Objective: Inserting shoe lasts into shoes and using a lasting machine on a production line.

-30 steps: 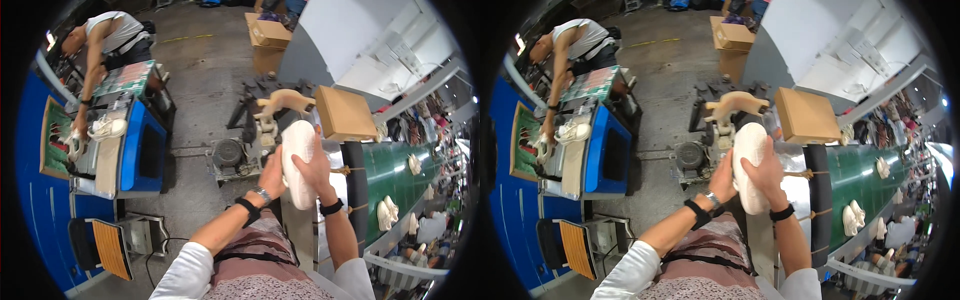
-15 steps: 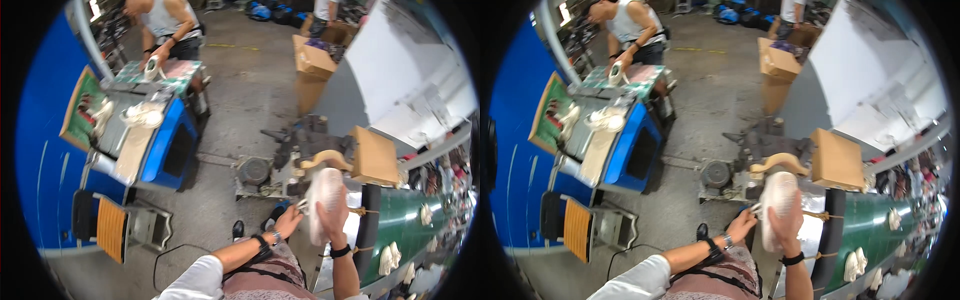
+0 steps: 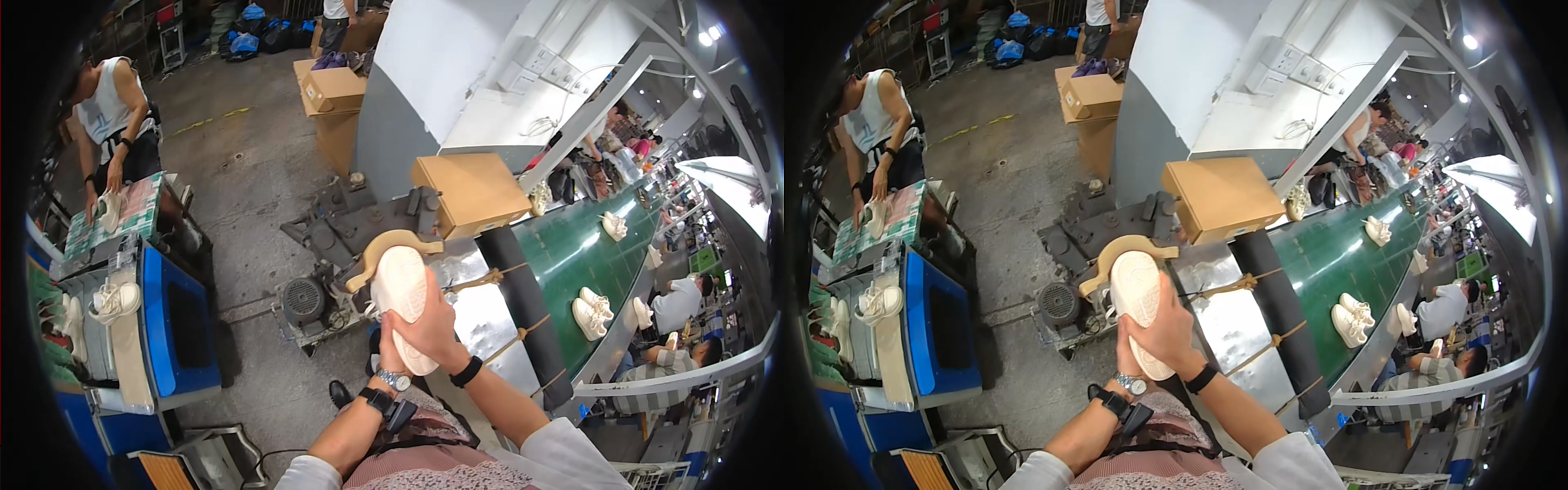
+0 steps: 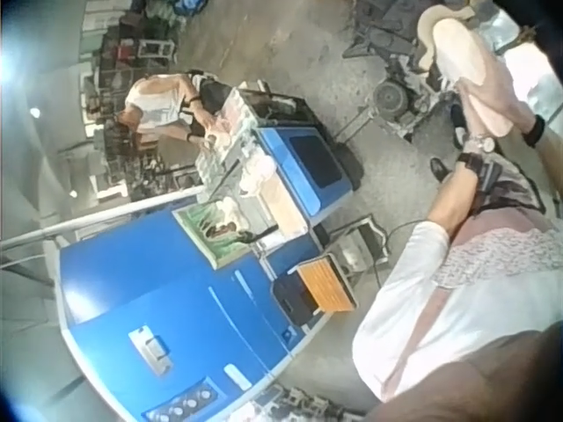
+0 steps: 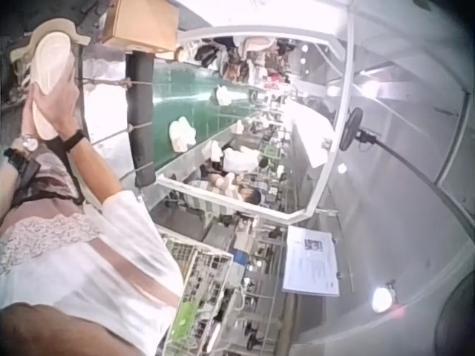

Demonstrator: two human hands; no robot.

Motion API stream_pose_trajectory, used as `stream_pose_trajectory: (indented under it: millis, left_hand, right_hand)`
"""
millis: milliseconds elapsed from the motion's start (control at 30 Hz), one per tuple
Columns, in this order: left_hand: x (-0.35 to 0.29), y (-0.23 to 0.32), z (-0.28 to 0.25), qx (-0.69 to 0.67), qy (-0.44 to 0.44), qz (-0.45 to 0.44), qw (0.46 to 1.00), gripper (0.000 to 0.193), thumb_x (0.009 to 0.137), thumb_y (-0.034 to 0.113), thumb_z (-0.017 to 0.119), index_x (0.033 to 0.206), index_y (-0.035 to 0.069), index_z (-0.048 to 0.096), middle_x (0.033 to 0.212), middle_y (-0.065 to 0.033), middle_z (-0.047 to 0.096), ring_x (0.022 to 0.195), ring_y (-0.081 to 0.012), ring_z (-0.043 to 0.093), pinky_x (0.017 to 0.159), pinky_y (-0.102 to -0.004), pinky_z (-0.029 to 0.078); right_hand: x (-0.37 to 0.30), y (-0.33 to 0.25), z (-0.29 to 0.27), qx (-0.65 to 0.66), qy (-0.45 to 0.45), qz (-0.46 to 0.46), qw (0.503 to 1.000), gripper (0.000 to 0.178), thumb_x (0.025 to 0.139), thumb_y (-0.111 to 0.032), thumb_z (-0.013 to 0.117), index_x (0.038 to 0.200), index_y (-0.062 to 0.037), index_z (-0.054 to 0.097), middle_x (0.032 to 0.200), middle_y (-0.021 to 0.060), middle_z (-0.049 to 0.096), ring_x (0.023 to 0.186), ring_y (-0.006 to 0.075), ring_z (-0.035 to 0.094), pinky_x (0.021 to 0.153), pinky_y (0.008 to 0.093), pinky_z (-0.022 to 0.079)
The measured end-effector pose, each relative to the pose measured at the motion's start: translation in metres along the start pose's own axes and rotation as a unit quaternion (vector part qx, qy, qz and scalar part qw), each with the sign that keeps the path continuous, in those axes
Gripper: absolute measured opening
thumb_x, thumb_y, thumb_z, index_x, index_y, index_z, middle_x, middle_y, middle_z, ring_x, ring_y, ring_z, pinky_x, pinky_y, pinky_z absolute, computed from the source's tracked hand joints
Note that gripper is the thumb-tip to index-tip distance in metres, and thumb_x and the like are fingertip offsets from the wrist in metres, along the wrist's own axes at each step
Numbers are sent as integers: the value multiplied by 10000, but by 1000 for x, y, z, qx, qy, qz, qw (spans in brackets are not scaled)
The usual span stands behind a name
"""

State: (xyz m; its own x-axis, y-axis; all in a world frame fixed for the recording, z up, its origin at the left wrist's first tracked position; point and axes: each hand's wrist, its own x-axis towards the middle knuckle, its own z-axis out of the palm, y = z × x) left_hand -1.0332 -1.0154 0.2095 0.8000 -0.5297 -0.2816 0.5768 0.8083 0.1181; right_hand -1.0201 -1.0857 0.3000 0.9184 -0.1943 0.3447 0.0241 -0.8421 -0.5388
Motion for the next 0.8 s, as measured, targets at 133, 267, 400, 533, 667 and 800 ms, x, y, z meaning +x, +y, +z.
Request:
stream_pose_trajectory:
  millis: [133, 267, 400, 533, 667, 800]
  left_hand:
    - [-5, 3, -4, 14, -19, 4, 1000, 774, 969, 600, 454, 1477, 27, 340, 1424, -143, 493, 1257, -288, 526, 1068, -395, 430]
    - [-20, 3, -21, 45, -26, -22, 998, 752, 984, 561, 454, 1484, 15, 317, 1425, -170, 482, 1254, -292, 529, 1066, -399, 433]
    - [-64, 25, -69, 223, 27, -73, 972, 659, 971, 455, 550, 1387, -45, 443, 1291, -184, 587, 1117, -269, 618, 963, -369, 504]
    - [-109, 101, -79, 472, -14, -129, 872, 634, 857, 425, 712, 1212, -85, 592, 1071, -140, 695, 955, -215, 672, 840, -330, 538]
    - [-143, 158, -94, 680, -53, -168, 712, 553, 798, 368, 790, 1096, -81, 665, 1003, -120, 721, 932, -177, 666, 836, -321, 519]
    - [-181, 154, -94, 754, 69, -185, 626, 669, 741, 475, 820, 1116, -60, 674, 1045, -165, 720, 975, -219, 679, 868, -333, 511]
  right_hand:
    - [-8, -4, 0, 26, 12, 3, 1000, 961, 700, -301, 802, 1432, 27, 271, 1253, 283, 541, 1097, 434, 592, 876, 462, 511]
    - [-28, -9, -4, 28, 33, -7, 999, 958, 712, -287, 798, 1426, 53, 259, 1264, 287, 523, 1113, 433, 582, 887, 453, 505]
    - [-92, -16, -19, 110, 0, 50, 993, 860, 860, -297, 693, 1464, 66, 200, 1322, 271, 507, 1175, 368, 572, 962, 429, 477]
    - [-109, 7, -35, 551, -84, 324, 765, 639, 1069, -393, 251, 1536, 16, 102, 1445, 238, 439, 1306, 332, 478, 1106, 406, 368]
    - [-46, 34, 33, 758, -154, 391, 498, 780, 1003, -633, 267, 1500, -32, 274, 1367, 167, 532, 1242, 298, 513, 1037, 434, 402]
    - [-14, 18, 76, 896, -194, 299, 264, 749, 966, -658, 349, 1343, -31, 504, 1173, 224, 606, 1068, 377, 611, 984, 509, 477]
